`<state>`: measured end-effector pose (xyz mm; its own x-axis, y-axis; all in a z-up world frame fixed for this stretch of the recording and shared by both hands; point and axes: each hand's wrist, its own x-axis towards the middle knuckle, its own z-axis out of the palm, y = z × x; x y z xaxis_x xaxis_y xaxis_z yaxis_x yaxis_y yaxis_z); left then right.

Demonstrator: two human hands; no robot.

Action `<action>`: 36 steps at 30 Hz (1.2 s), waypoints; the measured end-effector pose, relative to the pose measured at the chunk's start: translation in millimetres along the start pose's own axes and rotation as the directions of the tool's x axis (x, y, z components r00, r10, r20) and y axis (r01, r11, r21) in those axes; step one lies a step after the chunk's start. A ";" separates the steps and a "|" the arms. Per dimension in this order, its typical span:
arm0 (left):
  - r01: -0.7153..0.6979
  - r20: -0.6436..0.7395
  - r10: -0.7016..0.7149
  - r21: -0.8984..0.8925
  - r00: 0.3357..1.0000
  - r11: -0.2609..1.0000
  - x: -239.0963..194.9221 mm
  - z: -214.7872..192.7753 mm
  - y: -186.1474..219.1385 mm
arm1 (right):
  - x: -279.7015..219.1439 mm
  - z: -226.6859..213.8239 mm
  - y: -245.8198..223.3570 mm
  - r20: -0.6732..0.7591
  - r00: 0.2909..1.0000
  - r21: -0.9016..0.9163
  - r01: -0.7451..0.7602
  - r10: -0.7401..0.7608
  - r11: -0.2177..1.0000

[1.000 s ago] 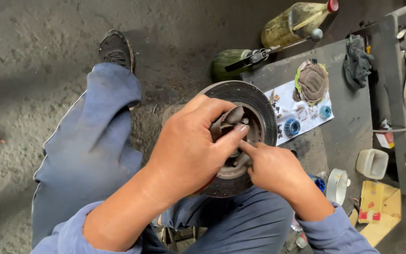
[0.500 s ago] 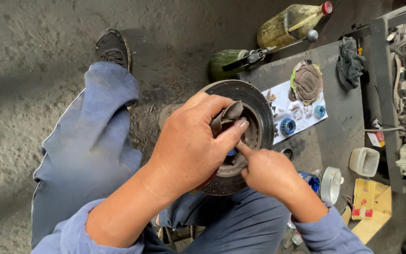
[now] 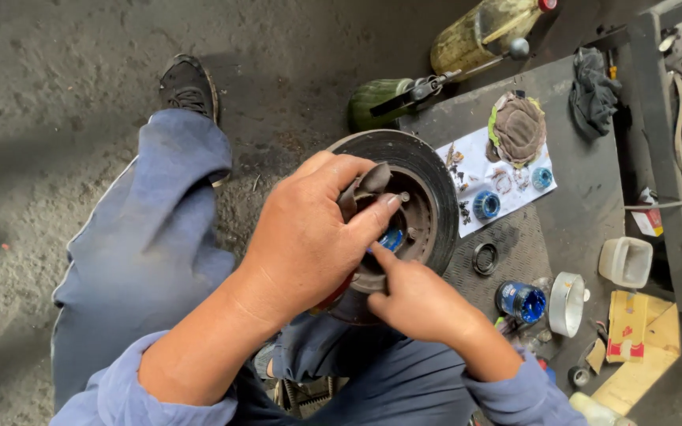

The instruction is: The person applies blue grease to the inner hub of a brake drum using a small stick. They then place a bearing into the hub and use a hammer to tap it into place. Finally, they apply more grease to the bearing with their finger.

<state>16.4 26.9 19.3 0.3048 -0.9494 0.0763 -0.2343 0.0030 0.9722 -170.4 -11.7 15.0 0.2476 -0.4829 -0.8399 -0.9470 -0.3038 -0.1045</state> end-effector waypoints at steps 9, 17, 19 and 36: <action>0.075 0.021 -0.077 0.065 0.997 0.995 2.6 9.8 -0.6 | -7.8 13.4 15.3 -0.339 0.939 0.269 0.150 -0.053 0.951; 0.082 0.041 -0.089 0.148 0.995 0.986 9.1 20.7 -2.0 | -14.8 26.6 23.4 -0.241 0.946 -0.270 0.150 -0.217 0.951; 0.102 0.059 -0.113 0.169 0.992 0.980 10.9 22.1 -2.8 | -30.0 22.3 38.9 -0.303 0.911 -0.276 0.195 -0.278 0.941; 0.269 0.033 -0.284 0.234 0.958 0.934 6.3 21.9 -43.7 | -25.9 166.1 461.8 -0.525 0.801 -0.112 -0.401 0.289 0.909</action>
<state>8.4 13.9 -27.6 0.3285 -0.9208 -0.2105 -0.3529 -0.3263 0.8769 -648.1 -3.0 -100.0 0.0320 -0.9053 -0.4235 -0.9375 -0.1741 0.3013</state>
